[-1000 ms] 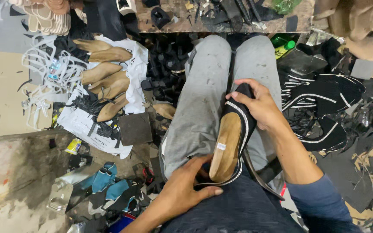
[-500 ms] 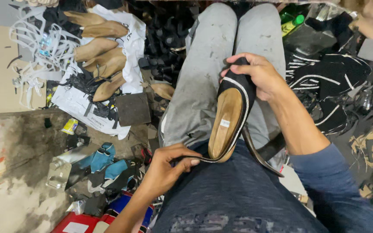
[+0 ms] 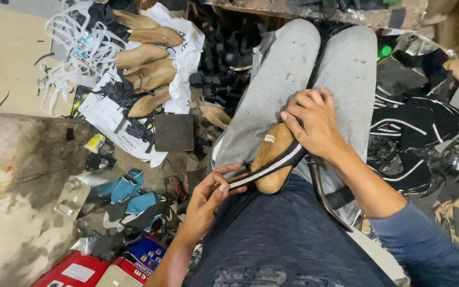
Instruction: The person assembles a black slip-on shoe by inserting a wooden shoe tree, hammering the upper onto the sole, and adjusting the decorative strap. They repeat the process on a second shoe, then place the finished pair on a shelf.
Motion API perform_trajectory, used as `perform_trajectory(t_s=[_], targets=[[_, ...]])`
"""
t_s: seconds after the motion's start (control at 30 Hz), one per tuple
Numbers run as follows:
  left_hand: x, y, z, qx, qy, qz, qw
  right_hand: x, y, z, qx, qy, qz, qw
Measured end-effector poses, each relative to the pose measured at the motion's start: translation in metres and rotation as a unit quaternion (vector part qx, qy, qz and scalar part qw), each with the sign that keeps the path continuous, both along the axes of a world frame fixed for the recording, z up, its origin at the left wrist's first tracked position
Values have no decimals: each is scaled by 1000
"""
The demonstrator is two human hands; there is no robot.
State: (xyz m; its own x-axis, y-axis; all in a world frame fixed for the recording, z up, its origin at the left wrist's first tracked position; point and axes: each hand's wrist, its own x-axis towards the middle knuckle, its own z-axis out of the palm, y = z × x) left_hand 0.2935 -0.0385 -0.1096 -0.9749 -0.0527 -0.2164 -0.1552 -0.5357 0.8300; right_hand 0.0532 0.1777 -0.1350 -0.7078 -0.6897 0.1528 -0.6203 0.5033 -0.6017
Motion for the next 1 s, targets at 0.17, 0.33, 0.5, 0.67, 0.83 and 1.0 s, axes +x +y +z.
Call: perform_trajectory(t_s=[0.17,0.33,0.5,0.67,0.83,1.0], targets=[[3,-2,6,-4,-69,-10,998,-1,-12,28,-40,-148,227,962],[22,0,34,-148,-229,-3,962,1,-25,37,74,-233,149,958],[30,5,47,-182,-252,-4,950,8,-19,28,-4,-201,165,965],[26,4,50,-175,-270,7,947,6,-16,17,25,-203,155,966],[28,-2,48,-183,-258,3,949,6,-16,14,-2,-189,161,969],[28,-17,23,-223,-254,2,941,5,-14,6,-36,-188,175,966]])
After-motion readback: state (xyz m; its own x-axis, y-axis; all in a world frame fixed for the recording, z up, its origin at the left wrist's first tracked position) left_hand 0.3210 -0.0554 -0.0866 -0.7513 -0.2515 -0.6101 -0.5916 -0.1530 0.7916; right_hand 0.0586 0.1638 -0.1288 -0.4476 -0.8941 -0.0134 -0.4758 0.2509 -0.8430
